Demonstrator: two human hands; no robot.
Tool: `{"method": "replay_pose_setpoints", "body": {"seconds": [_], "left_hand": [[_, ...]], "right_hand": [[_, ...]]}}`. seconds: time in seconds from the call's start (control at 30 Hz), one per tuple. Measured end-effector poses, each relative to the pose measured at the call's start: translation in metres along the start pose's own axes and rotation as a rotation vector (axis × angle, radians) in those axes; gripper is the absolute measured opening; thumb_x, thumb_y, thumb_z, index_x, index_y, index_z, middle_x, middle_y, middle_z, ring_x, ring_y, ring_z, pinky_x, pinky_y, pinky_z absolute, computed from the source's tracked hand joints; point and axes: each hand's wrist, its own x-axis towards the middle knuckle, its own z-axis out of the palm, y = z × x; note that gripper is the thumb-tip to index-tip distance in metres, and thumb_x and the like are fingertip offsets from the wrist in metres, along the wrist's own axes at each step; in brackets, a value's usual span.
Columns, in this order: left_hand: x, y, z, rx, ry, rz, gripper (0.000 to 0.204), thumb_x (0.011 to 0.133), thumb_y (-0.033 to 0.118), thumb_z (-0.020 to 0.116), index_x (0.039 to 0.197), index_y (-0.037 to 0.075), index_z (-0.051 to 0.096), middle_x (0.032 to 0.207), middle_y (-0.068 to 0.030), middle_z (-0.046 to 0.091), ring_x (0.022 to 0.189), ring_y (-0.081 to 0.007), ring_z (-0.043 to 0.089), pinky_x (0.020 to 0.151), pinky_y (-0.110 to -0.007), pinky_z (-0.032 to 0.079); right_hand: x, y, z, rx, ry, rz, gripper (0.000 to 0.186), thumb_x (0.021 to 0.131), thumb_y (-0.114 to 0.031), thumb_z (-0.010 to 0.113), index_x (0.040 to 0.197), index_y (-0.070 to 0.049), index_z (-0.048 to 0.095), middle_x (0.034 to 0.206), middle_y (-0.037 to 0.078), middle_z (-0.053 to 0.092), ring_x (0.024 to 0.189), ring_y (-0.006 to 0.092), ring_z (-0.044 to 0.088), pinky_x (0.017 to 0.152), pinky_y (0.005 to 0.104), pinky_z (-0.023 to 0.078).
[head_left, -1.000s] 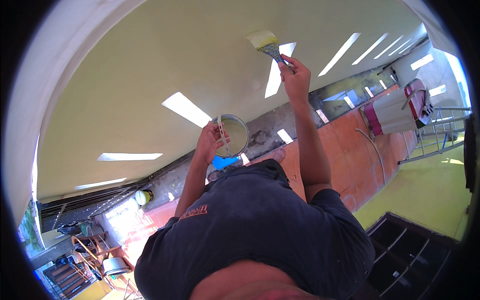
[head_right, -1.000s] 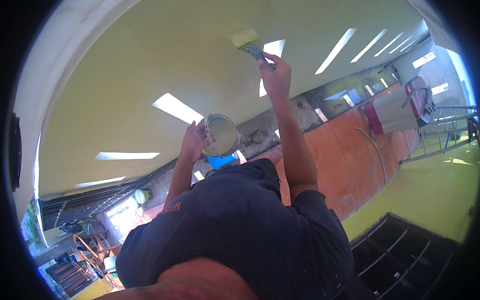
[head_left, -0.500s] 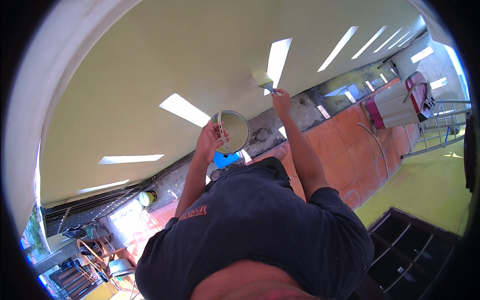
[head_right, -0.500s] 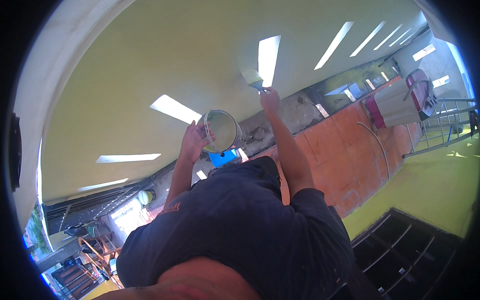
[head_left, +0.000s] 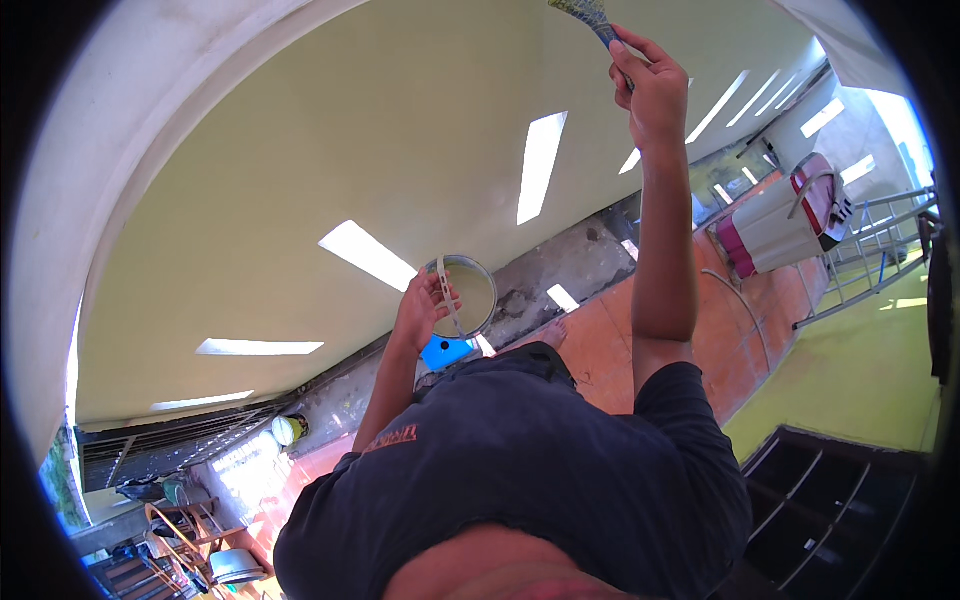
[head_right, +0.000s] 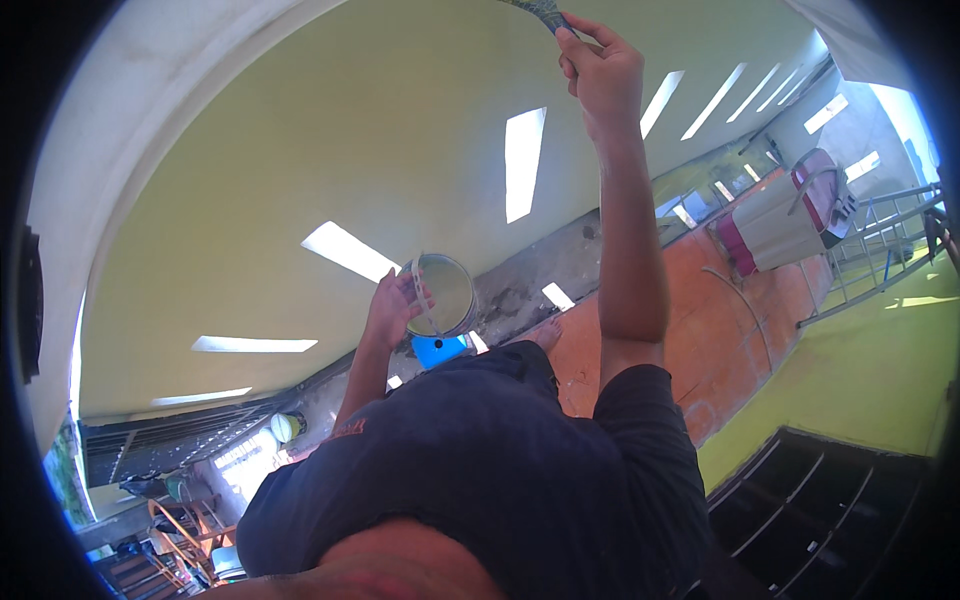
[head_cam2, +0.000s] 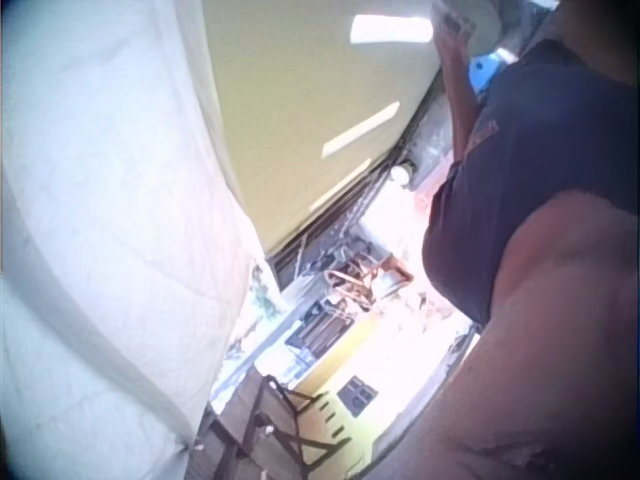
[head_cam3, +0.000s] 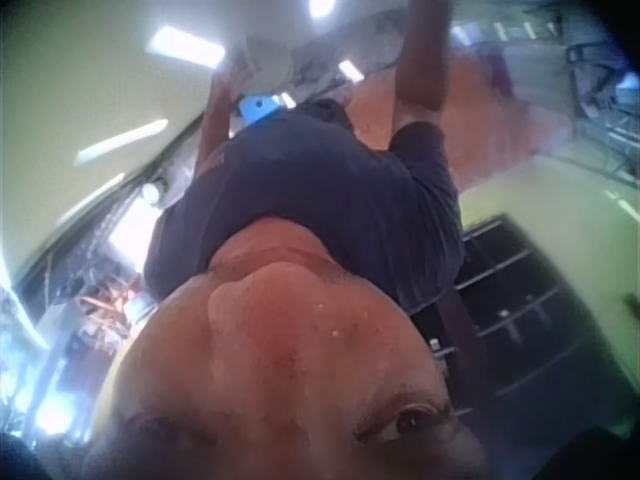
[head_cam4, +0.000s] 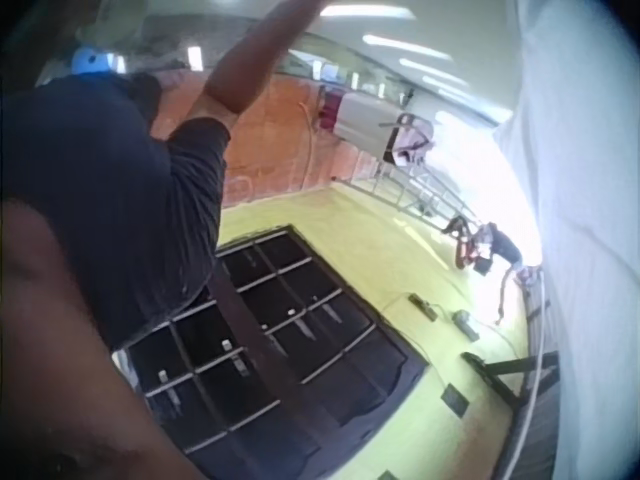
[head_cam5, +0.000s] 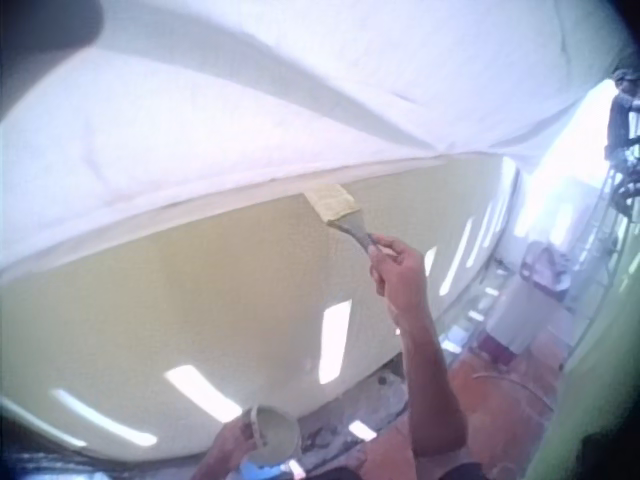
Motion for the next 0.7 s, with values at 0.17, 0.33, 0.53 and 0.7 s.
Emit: {"method": "replay_pose_setpoints", "body": {"seconds": [0.17, 0.33, 0.53, 0.7], "left_hand": [[0.004, -0.001, 0.001, 0.008, -0.052, 0.023, 0.058, 0.099, 0.052, 0.039, 0.122, 0.001, 0.053, 0.098, -0.0090, 0.055, 0.095, -0.0213, 0.059, 0.088, -0.041, 0.052], [0.006, 0.000, -0.003, -0.039, -0.039, -0.002, 0.057, 0.100, 0.052, 0.038, 0.121, 0.001, 0.053, 0.098, -0.0092, 0.055, 0.094, -0.0213, 0.059, 0.088, -0.041, 0.052], [0.004, 0.001, -0.004, -0.011, -0.051, 0.009, 0.057, 0.100, 0.052, 0.037, 0.120, 0.001, 0.054, 0.097, -0.0089, 0.055, 0.094, -0.0213, 0.059, 0.089, -0.041, 0.052], [0.003, 0.002, -0.009, -0.011, -0.083, 0.038, 0.058, 0.100, 0.053, 0.038, 0.120, 0.001, 0.054, 0.097, -0.0087, 0.055, 0.094, -0.0212, 0.059, 0.088, -0.042, 0.052]], "right_hand": [[-0.002, 0.054, 0.004, -0.088, 0.039, 0.066, 0.029, 0.091, -0.008, 0.066, 0.120, -0.002, 0.066, 0.063, -0.002, 0.054, 0.052, 0.0019, 0.044, 0.042, 0.0187, 0.026], [-0.069, 0.155, -0.032, -0.257, 0.053, 0.330, 0.028, 0.089, -0.009, 0.067, 0.117, -0.003, 0.067, 0.063, -0.002, 0.055, 0.052, 0.0036, 0.046, 0.041, 0.0207, 0.028], [-0.077, 0.157, -0.024, -0.484, -0.078, 0.470, 0.029, 0.090, -0.012, 0.066, 0.116, 0.002, 0.066, 0.063, 0.002, 0.057, 0.051, 0.0072, 0.047, 0.047, 0.0252, 0.037], [-0.033, 0.033, 0.016, -0.212, -0.074, 0.252, 0.030, 0.093, -0.011, 0.063, 0.120, 0.003, 0.062, 0.062, -0.001, 0.052, 0.046, 0.0033, 0.035, 0.040, 0.0210, 0.023]]}}
